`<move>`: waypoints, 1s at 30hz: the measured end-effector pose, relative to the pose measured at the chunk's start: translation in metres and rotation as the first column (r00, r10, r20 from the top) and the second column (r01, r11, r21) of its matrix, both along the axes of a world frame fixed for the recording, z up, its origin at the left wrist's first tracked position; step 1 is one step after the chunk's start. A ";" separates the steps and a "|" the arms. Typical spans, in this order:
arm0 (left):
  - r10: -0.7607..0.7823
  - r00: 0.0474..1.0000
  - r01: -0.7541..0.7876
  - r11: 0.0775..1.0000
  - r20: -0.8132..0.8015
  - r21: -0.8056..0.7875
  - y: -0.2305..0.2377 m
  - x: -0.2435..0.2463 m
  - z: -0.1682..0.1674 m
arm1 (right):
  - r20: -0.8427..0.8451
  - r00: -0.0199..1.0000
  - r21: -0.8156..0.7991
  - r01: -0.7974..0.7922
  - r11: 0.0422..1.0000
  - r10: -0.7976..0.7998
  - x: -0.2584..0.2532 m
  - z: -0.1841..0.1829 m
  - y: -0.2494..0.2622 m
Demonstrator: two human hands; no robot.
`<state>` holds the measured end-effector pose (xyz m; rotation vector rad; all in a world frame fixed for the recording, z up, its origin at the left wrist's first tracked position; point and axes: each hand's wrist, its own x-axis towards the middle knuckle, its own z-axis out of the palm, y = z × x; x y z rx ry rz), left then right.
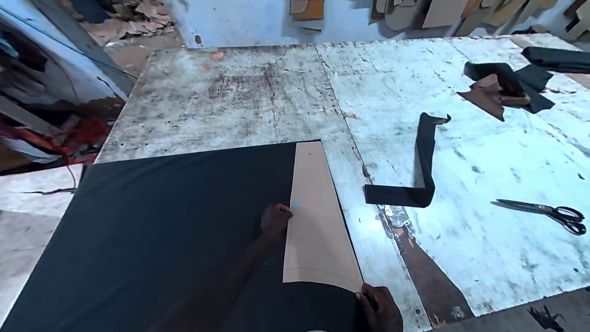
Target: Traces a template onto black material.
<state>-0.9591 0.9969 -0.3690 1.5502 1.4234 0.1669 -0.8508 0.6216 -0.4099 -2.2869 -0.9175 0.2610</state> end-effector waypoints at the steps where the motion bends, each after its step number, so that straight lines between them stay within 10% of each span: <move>1: -0.001 1.000 0.001 1.000 0.007 -0.009 0.000 0.000 0.001 | 0.002 1.000 0.010 -0.002 1.000 0.002 -0.001 0.000 0.000; 30: 0.050 0.998 -0.049 0.999 0.034 -0.020 -0.003 0.001 0.005 | 0.091 0.995 -0.006 0.047 0.999 -0.047 -0.008 -0.001 0.002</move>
